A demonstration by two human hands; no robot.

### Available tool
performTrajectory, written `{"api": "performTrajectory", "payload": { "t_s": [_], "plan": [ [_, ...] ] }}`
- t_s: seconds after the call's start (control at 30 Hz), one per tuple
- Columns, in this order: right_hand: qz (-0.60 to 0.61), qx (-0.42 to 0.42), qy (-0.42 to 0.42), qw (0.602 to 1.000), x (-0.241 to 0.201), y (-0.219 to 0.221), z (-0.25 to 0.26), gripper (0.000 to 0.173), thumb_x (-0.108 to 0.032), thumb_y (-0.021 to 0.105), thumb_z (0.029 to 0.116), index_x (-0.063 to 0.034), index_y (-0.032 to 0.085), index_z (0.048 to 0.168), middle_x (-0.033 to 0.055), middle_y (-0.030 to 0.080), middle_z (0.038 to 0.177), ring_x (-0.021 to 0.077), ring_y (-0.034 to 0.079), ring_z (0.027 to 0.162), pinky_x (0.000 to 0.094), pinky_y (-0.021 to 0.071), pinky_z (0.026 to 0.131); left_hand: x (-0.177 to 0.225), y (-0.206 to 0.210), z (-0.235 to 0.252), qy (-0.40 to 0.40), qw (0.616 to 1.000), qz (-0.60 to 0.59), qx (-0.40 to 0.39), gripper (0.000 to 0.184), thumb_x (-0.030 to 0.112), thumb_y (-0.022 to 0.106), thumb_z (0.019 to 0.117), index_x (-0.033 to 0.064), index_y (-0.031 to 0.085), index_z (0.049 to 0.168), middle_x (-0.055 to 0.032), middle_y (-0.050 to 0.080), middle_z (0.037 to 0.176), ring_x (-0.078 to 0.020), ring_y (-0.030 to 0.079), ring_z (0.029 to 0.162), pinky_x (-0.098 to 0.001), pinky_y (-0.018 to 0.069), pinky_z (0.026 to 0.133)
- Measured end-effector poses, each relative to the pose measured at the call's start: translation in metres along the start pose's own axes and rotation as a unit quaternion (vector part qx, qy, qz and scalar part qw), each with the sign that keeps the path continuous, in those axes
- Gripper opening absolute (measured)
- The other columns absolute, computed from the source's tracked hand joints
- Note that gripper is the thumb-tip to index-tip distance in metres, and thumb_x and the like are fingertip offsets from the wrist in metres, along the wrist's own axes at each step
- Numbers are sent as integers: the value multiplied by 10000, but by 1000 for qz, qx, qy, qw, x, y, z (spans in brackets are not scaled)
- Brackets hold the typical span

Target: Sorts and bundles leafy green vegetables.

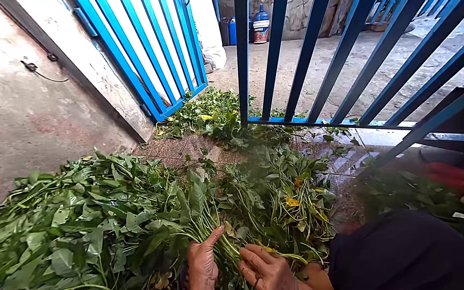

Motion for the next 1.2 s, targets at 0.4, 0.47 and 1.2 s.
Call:
{"api": "performTrajectory", "payload": {
  "t_s": [0.4,0.47,1.2],
  "plan": [
    [369,-116,360,849,1,-3,34,472,-366,645,971,-10,637,1281,165,632,1300,250,623,1208,433,541,1013,-2,-5,10,-3,994,-67,-81,374,-144,739,788,-112,599,1133,-230,719,889,-303,727,722,-465,646,686],
    [422,-114,474,764,8,7,55,632,-491,628,969,-32,577,1399,149,596,1358,221,634,1183,410,554,988,1,-1,2,26,991,-75,-109,417,-164,743,748,-107,596,1134,-199,731,904,-247,732,775,-403,641,744],
    [408,-25,277,870,38,-2,1,170,-230,713,978,-77,785,985,64,746,1141,178,655,1166,397,522,1051,1,-3,-1,71,950,-158,-260,292,-62,790,793,-30,684,1063,-229,743,915,-334,752,828,-488,629,824]
  ]
}}
Point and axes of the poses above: each hand's wrist, its own z-axis towards the middle knuckle, its own y-axis out of the palm, x = y × z, the point moved 3 cm from there along z, towards the middle knuckle
